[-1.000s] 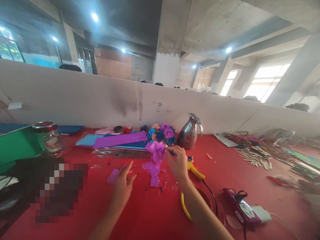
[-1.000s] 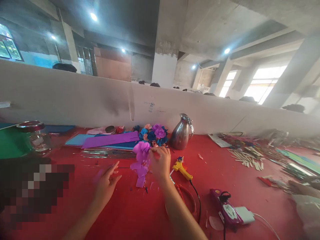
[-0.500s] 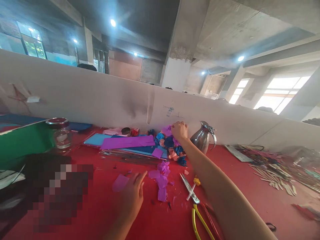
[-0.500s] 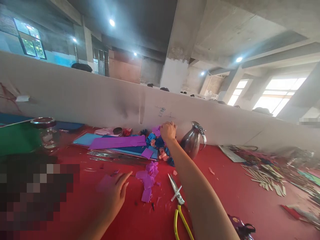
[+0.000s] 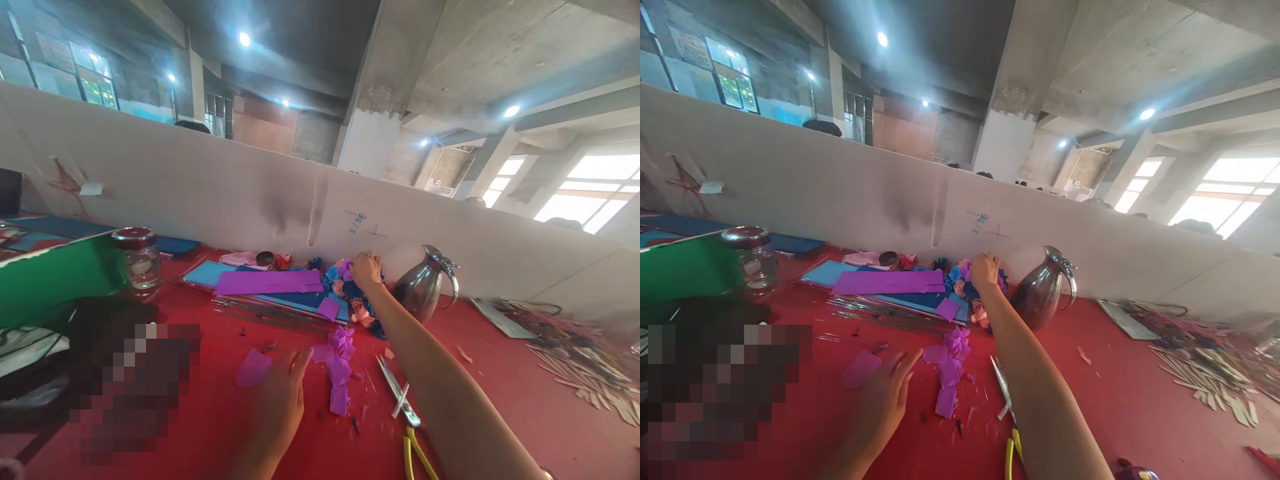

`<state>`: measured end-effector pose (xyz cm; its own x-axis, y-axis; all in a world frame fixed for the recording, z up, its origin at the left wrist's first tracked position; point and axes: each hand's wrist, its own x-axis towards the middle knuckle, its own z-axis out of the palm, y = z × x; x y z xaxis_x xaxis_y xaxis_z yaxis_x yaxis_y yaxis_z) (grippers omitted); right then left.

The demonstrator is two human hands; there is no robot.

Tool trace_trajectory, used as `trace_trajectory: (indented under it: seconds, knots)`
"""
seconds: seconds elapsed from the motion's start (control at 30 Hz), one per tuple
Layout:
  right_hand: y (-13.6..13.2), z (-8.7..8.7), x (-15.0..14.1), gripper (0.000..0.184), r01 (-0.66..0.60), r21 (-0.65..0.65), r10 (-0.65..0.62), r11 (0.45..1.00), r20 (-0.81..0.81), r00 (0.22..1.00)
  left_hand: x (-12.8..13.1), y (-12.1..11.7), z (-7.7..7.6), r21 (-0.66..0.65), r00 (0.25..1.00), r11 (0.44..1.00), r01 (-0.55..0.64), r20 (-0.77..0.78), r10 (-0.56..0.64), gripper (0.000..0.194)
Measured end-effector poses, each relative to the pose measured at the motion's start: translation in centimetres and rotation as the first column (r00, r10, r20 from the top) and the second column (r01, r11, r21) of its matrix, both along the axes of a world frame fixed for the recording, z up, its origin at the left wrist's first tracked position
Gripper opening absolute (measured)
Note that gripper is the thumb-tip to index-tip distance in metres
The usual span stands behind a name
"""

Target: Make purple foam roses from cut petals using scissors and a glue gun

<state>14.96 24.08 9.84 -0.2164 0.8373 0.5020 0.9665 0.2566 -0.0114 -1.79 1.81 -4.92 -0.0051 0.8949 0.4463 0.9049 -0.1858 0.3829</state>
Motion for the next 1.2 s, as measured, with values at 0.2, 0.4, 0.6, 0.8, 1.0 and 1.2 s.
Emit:
trace_trajectory:
  seconds: [0.2, 0.4, 0.6, 0.8, 1.0, 1.2]
  knots:
    - [-2.3, 2.9, 2.3, 0.037, 0.095, 0.052, -0.078, 0.994, -0.262, 0.962, -0.2, 0.1, 0.6, 0.000, 1.000, 1.000, 0.014, 0.025, -0.014, 0.047]
    - [-10.6, 1.6, 1.7, 0.032, -0.095, 0.011, 0.088, 0.995, -0.499, 0.862, -0.2, 0.4, 0.9, 0.058, 0.992, 0.998, 0.019, 0.127, -0.026, 0.042]
    - [-23.2, -5.1, -3.6, 0.026, -0.583, -0.085, 0.379, 0.808, -0.683, 0.624, -2.8, 0.3, 2.7, 0.105, 0.981, 0.981, -0.161, 0.126, 0.147, 0.035]
    - [-26.2, -9.6, -5.1, 0.022, -0.513, -0.003, 0.398, 0.858, -0.628, 0.669, -6.6, -1.1, 4.3, -0.028, 0.882, 0.893, -0.448, -0.176, 0.437, 0.039]
    - [-26.8, -11.6, -5.5, 0.026, -0.629, -0.008, 0.561, 0.778, -0.444, 0.699, -6.7, -1.0, 4.3, -0.177, 0.856, 0.856, -0.486, -0.296, 0.425, 0.040]
    - [-26.6, -10.9, -5.1, 0.023, -0.585, 0.011, 0.528, 0.811, -0.443, 0.724, -6.8, -0.4, 3.6, -0.254, 0.924, 0.890, -0.379, -0.058, 0.377, 0.019]
